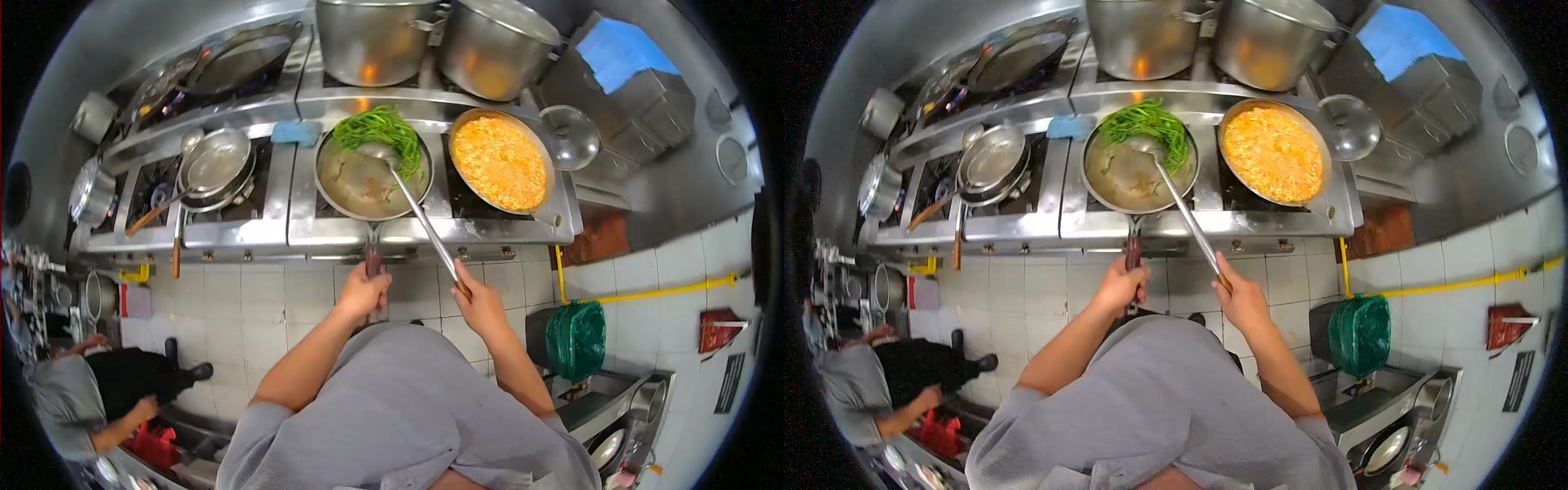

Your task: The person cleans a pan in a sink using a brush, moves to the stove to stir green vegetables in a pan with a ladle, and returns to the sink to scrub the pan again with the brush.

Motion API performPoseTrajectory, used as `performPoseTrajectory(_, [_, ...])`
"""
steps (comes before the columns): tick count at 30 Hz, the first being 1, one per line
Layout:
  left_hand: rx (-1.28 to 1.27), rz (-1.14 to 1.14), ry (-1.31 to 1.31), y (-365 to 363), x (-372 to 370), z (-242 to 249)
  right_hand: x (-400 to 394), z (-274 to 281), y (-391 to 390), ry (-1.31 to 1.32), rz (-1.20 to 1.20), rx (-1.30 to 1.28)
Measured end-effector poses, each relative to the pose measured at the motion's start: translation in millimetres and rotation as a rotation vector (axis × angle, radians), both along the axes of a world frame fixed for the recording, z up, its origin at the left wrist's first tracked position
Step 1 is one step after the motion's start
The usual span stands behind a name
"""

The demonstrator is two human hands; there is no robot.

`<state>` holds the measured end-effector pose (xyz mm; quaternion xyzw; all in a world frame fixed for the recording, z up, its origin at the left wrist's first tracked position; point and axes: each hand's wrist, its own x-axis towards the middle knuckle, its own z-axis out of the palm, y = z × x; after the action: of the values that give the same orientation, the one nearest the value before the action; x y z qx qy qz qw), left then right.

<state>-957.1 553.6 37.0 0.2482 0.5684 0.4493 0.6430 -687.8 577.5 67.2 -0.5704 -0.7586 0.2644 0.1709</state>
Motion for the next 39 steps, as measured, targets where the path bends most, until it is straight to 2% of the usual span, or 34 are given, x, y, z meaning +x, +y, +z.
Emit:
performPoseTrajectory(2, [0.02,-0.047,-0.114,22,-18,-15,-1,21,-22,0.163,-0.037,-0.199])
performPoseTrajectory(3, [0.005,-0.077,-0.123,32,-25,-16,1,31,-27,0.155,-0.015,-0.203])
performPoseTrajectory(5, [-0.033,-0.026,-0.17,42,-30,-13,8,52,-32,0.181,-0.092,-0.452])
performPoseTrajectory(8, [-0.107,0.045,-0.251,42,-33,-10,-4,81,-30,0.149,-0.16,-0.562])
performPoseTrajectory(11, [-0.139,0.111,-0.38,38,-36,-19,-21,58,-17,0.172,-0.162,-0.448])
performPoseTrajectory(14, [-0.108,0.009,-0.303,40,-37,-24,-50,-3,19,0.198,-0.191,-0.393])
performPoseTrajectory(18, [-0.165,-0.026,-0.195,42,-51,-6,-85,2,57,0.182,-0.108,-0.454])
performPoseTrajectory(20, [-0.193,-0.04,-0.137,45,-64,-6,-67,18,71,-0.052,0.08,-0.481])
performPoseTrajectory(21, [-0.194,-0.055,-0.152,47,-73,-13,-40,7,76,-0.157,0.259,-0.206])
performPoseTrajectory(23, [-0.199,-0.07,-0.144,50,-81,-10,-9,48,75,-0.322,0.282,-0.24])
performPoseTrajectory(25, [-0.191,-0.048,-0.164,49,-81,-13,0,105,68,-0.628,0.24,-0.14])
performPoseTrajectory(26, [-0.196,-0.063,-0.154,49,-78,-21,-1,119,66,-0.617,0.226,-0.147])
performPoseTrajectory(28, [-0.113,0.011,-0.089,44,-67,-35,-6,132,59,-0.779,0.089,0.022])
performPoseTrajectory(30, [-0.025,-0.111,0.099,14,-46,-30,6,123,49,-0.767,0.049,0.098])
performPoseTrajectory(32, [-0.071,-0.127,0.062,-36,-21,21,33,119,39,-0.424,0.131,0.012])
performPoseTrajectory(33, [-0.065,-0.146,0.073,-39,-20,21,45,132,30,-0.197,0.17,-0.066])
performPoseTrajectory(34, [-0.093,-0.165,0.081,-43,-24,19,56,142,27,-0.185,0.152,-0.067])
performPoseTrajectory(36, [-0.141,-0.199,0.095,-40,-32,12,76,152,24,-0.103,0.263,-0.499])
performPoseTrajectory(37, [-0.086,-0.193,0.079,-19,-36,5,80,145,26,-0.226,0.323,-0.455])
performPoseTrajectory(38, [-0.023,-0.188,0.061,1,-35,-4,83,124,28,-0.218,0.305,-0.451])
performPoseTrajectory(39, [0.011,-0.137,0.048,13,-28,-17,82,93,33,-0.215,0.249,-0.318])
